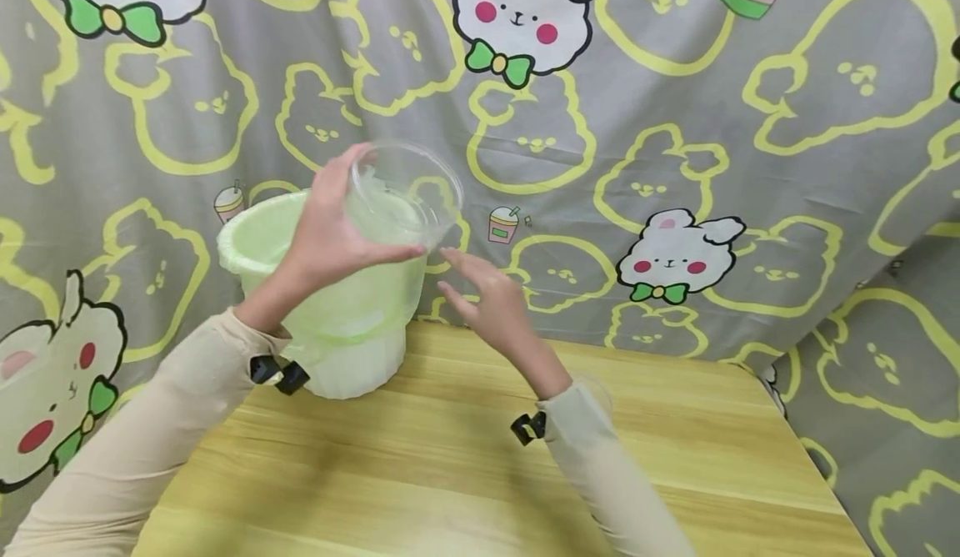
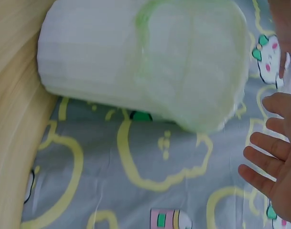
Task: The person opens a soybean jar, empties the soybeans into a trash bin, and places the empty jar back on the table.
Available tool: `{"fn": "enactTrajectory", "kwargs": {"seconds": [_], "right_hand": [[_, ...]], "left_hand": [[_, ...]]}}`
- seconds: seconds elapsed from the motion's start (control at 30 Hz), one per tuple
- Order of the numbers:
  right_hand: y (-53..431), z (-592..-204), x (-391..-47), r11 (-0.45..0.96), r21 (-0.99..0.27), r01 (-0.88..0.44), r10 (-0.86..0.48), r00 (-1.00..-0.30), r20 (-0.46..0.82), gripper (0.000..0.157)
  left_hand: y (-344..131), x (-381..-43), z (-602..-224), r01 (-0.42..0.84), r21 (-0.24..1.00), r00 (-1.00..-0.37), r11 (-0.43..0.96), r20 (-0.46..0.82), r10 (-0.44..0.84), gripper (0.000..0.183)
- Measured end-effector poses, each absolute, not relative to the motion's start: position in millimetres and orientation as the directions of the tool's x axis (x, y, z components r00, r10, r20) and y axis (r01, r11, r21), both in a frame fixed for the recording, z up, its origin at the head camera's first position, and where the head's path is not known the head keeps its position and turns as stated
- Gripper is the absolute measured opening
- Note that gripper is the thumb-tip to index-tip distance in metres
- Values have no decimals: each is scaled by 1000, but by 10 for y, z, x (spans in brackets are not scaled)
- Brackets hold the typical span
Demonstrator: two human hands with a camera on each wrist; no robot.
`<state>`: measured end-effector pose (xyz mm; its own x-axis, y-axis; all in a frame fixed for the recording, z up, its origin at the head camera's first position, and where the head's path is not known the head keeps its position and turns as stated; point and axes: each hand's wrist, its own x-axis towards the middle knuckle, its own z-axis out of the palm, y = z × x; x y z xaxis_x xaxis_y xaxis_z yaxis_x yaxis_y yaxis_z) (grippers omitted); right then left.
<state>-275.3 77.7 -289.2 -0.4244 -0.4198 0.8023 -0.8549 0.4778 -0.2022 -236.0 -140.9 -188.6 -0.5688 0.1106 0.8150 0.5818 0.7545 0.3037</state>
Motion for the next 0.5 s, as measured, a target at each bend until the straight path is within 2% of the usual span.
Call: {"fn": "enactTrajectory", "kwargs": {"seconds": [0.17,0.33,0.5], "right_hand": [[1112,-2969,-2740,477,-365,-800,-367,-559,744,42],[1351,-3078,-2709,483,-496,-722,-340,-677,653,42],[1514,-3211,-2651,452,-597,-662,-324,-746,582,39]], "left_hand": [[-1200,-2371,-2207,678,337,-571,653,801,180,119],[-1035,-2383,-2561,685,408,-623,604,757,196,116],[-958,-2461,-2926,694,482,-668,534,707,230,115]]}}
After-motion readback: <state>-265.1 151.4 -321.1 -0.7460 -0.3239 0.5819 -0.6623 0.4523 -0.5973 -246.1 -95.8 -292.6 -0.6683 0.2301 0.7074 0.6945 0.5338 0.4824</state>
